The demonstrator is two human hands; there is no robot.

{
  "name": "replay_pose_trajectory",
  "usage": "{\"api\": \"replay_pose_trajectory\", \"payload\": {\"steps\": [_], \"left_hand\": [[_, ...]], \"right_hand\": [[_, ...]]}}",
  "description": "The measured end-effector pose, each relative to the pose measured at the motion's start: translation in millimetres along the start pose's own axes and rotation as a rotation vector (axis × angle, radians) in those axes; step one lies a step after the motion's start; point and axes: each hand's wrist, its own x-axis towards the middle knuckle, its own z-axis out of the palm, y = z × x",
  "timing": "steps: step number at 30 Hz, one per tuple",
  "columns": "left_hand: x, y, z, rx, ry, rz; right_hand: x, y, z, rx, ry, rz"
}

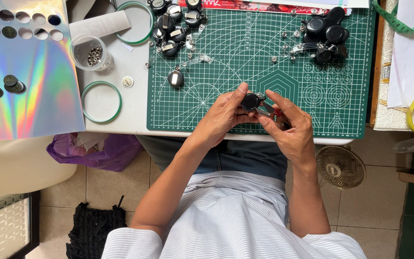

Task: The person assembles small keychain components on a green cutting mat. They pick up black circular casings, attach metal rings and small white circular pieces, and use a red-handled tool to secure parts. Completed units are placed on the mat while additional components are handled one at a time.

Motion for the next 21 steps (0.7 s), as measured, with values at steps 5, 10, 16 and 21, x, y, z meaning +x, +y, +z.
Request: {"api": "replay_pose_trajectory", "payload": {"steps": [5,10,16,21], "left_hand": [[-1.3,0.3,0.1,0.004,-0.004,-0.001],[-1.6,0.9,0.7,-0.002,-0.011,-0.001],[-1.9,-0.3,0.9,0.014,-0.026,0.021],[-1.8,0.1,-0.6,-0.007,-0.031,0.015]], "right_hand": [[-1.2,1.5,-0.1,-0.003,0.000,0.003],[-2.0,1.7,0.1,0.006,0.000,0.006],[-2.5,0.5,-0.1,-0.004,0.004,-0.001],[-0.8,-2.6,0.4,-0.019,0.001,-0.005]]}}
